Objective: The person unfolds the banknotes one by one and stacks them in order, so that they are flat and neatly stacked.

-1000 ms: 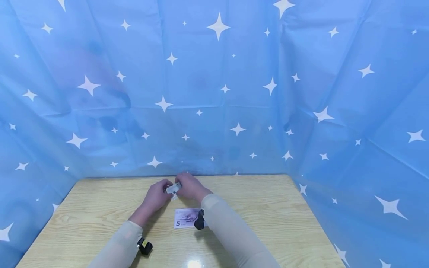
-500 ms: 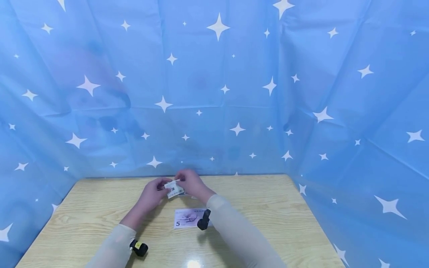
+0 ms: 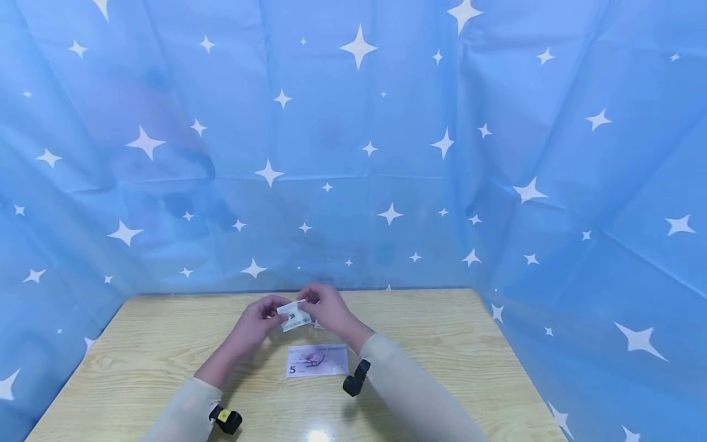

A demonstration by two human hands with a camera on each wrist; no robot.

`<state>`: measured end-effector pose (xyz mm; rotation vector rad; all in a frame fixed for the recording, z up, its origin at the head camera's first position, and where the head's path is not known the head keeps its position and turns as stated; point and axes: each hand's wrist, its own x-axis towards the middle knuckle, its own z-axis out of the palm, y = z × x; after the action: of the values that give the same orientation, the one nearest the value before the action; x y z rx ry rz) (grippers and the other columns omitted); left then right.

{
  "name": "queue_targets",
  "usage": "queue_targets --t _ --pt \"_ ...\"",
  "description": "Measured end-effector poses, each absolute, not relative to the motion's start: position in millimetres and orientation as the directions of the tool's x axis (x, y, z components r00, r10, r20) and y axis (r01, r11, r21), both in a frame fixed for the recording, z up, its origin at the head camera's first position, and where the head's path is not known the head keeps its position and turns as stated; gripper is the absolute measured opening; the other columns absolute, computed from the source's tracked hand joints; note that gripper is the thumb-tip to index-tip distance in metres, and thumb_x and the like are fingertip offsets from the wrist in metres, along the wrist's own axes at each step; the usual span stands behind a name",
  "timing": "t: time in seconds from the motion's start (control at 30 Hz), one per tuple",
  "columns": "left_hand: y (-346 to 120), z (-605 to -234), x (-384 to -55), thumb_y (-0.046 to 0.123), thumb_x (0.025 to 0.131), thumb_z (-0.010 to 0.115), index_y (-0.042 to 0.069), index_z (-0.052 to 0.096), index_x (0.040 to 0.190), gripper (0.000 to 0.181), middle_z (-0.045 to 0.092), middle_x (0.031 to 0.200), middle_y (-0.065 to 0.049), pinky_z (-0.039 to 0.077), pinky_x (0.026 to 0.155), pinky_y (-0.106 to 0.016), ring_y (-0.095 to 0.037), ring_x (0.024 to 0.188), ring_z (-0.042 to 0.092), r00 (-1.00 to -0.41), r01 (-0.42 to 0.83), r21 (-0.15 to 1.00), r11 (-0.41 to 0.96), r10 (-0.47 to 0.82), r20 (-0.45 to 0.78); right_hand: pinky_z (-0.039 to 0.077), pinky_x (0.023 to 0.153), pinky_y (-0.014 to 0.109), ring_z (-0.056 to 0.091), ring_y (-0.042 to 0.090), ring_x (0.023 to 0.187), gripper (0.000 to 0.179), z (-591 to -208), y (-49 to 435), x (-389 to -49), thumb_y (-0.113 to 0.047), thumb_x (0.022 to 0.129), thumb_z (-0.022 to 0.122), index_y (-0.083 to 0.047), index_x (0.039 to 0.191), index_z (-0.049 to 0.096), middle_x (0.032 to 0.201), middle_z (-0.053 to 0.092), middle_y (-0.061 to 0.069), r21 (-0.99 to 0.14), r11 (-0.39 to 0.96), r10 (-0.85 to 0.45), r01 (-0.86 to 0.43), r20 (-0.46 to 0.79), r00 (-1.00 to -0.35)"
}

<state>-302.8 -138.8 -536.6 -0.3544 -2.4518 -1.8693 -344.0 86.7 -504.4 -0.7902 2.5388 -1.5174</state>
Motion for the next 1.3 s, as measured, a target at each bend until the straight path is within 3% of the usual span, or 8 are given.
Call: queue_targets --t 0.3,0.53,0.83,0.97,1.07,1.17,1.3 --pt "-122 -539 -295 0.007 0.103 0.078 0.011 0.078 0.124 0.021 0.06 0.087 -0.002 0.045 0.064 -0.025 -0.017 0.08 0.054 -0.961 0.208 0.95 0.232 0.229 0.154 0.06 0.07 0.038 0.066 0.019 0.081 0.007 -507 111 -325 -0.014 0.106 0.077 -0.011 0.112 0.077 0.094 0.072 0.002 -0.877 0.349 -0.431 -0.33 0.163 -0.887" --pt "-108 -538 -286 0.013 0.104 0.078 0.007 0.074 0.127 0.024 0.065 0.095 -0.005 0.05 0.068 -0.026 -0.018 0.084 0.058 -0.938 0.212 0.946 0.243 0.322 0.128 0.063 0.078 0.056 0.065 0.02 0.08 0.008 -500 129 -310 -0.009 0.105 0.076 -0.01 0.113 0.077 0.096 0.073 0.004 -0.897 0.344 -0.393 -0.277 0.13 -0.91" --pt "-96 -540 -276 0.016 0.108 0.074 0.003 0.071 0.124 0.021 0.069 0.101 -0.005 0.056 0.076 -0.033 -0.019 0.089 0.061 -0.928 0.174 0.953 0.249 0.364 0.075 0.06 0.07 0.033 0.065 0.022 0.079 0.008 -500 139 -310 -0.006 0.103 0.078 -0.005 0.112 0.076 0.093 0.073 0.007 -0.901 0.319 -0.386 -0.294 0.159 -0.909" --pt "-95 -540 -276 0.015 0.109 0.072 0.003 0.072 0.125 0.02 0.071 0.103 -0.005 0.06 0.081 -0.041 -0.02 0.092 0.064 -0.928 0.168 0.953 0.254 0.367 0.066 0.061 0.071 0.037 0.064 0.019 0.077 0.007 -499 140 -308 -0.006 0.104 0.076 -0.007 0.111 0.077 0.092 0.072 0.006 -0.897 0.324 -0.391 -0.302 0.163 -0.906" --pt "-96 -541 -277 0.017 0.109 0.072 0.005 0.073 0.119 0.015 0.07 0.101 -0.004 0.058 0.079 -0.037 -0.02 0.091 0.063 -0.93 0.166 0.95 0.263 0.363 0.062 0.062 0.074 0.044 0.064 0.018 0.078 0.007 -499 142 -307 -0.007 0.105 0.076 -0.006 0.112 0.076 0.093 0.072 0.006 -0.898 0.32 -0.393 -0.301 0.163 -0.905" --pt "-96 -539 -278 0.018 0.109 0.073 0.007 0.073 0.113 0.012 0.068 0.098 -0.004 0.055 0.075 -0.031 -0.02 0.089 0.062 -0.938 0.167 0.95 0.262 0.338 0.072 0.062 0.075 0.047 0.066 0.025 0.079 0.007 -500 145 -306 -0.008 0.105 0.077 -0.004 0.111 0.075 0.093 0.073 0.007 -0.906 0.309 -0.382 -0.289 0.16 -0.91" --pt "-97 -536 -280 0.019 0.108 0.074 0.008 0.073 0.109 0.011 0.067 0.095 -0.005 0.053 0.073 -0.029 -0.022 0.088 0.061 -0.959 0.152 0.957 0.247 0.273 0.081 0.063 0.077 0.051 0.07 0.047 0.086 0.009 -506 149 -302 -0.007 0.104 0.077 -0.001 0.108 0.072 0.091 0.073 0.01 -0.93 0.268 -0.368 -0.252 0.143 -0.919"
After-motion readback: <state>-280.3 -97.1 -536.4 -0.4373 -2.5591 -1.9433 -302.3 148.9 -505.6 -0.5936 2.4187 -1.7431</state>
